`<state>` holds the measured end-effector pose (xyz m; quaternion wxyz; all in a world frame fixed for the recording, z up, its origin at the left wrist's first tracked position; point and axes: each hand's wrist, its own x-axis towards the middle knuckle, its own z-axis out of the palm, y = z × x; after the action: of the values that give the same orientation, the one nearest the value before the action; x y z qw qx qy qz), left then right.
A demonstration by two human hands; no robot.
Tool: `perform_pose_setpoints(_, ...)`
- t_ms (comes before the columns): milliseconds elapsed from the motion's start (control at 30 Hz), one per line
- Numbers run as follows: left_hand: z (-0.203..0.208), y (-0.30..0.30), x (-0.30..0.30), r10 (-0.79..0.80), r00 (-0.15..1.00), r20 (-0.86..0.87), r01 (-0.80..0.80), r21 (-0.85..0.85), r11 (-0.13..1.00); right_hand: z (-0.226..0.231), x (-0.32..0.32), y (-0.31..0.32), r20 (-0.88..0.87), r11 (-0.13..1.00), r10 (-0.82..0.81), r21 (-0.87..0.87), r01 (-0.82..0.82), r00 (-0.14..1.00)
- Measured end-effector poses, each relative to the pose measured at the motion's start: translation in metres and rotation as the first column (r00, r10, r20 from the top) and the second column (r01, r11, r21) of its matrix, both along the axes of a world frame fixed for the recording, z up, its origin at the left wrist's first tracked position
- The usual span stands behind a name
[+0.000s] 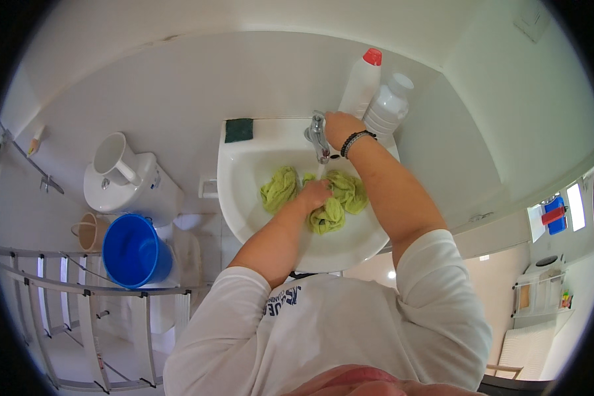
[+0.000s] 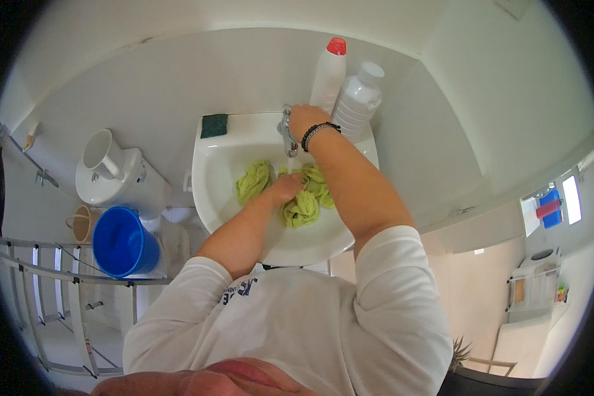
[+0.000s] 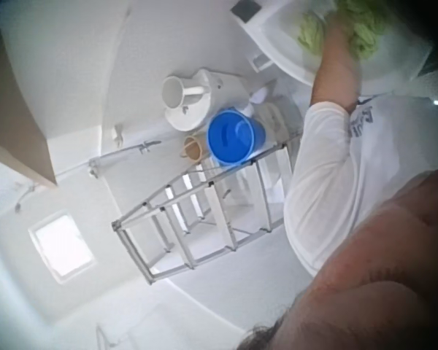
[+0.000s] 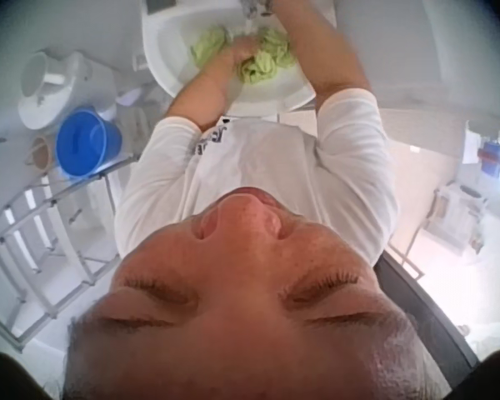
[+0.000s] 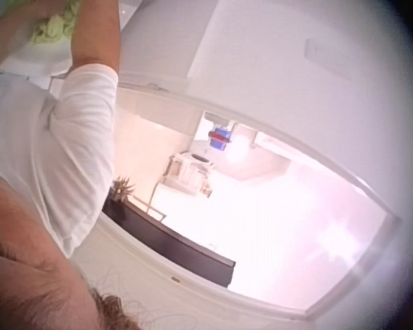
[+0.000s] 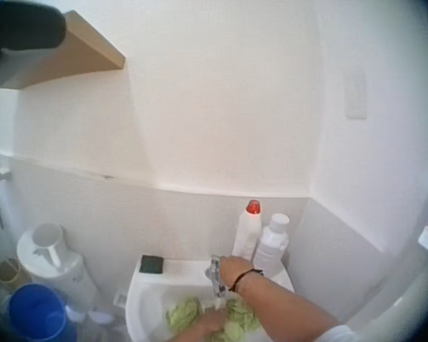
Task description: The person washes a green cloth and a brown cloth in a bathroom sink. They rinse the cloths under running water, squeeze them, and then apply a liquid from a white bottle to the green cloth before scrubbing and rinsing it again.
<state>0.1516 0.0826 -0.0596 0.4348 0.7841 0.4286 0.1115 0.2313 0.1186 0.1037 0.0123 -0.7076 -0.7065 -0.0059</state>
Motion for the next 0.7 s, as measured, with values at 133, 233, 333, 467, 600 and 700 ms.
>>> perform_pose_setpoints(133,-0.009,-0.003,-0.001,0.028,0.996,0.088,-0.028,0.005,1.000,-0.009,-0.002,0.008,0.051,1.000,-0.011,0.030,0.009,0.999)
perform_pose_setpoints(233,-0.006,-0.001,0.001,0.014,0.999,0.045,-0.014,0.005,1.000,-0.006,-0.002,0.008,0.051,1.000,-0.016,0.016,0.015,0.999)
perform_pose_setpoints(333,0.001,-0.001,0.000,0.021,0.998,0.054,-0.018,-0.057,0.998,-0.007,-0.002,0.007,0.038,1.000,-0.007,-0.005,0.007,0.999)
perform_pose_setpoints(467,-0.022,0.012,0.000,0.144,0.959,0.245,-0.074,-0.271,0.960,-0.011,-0.006,0.009,-0.051,0.997,0.076,-0.012,-0.077,0.996)
perform_pose_setpoints(600,-0.012,0.006,0.000,0.037,0.998,0.053,-0.033,-0.073,0.997,-0.011,0.004,-0.009,-0.284,0.972,0.232,0.087,-0.216,0.930)
perform_pose_setpoints(700,0.018,-0.005,-0.003,-0.114,0.980,-0.164,0.111,-0.028,0.993,0.006,0.024,-0.034,-0.560,0.988,0.147,0.047,-0.146,0.815)
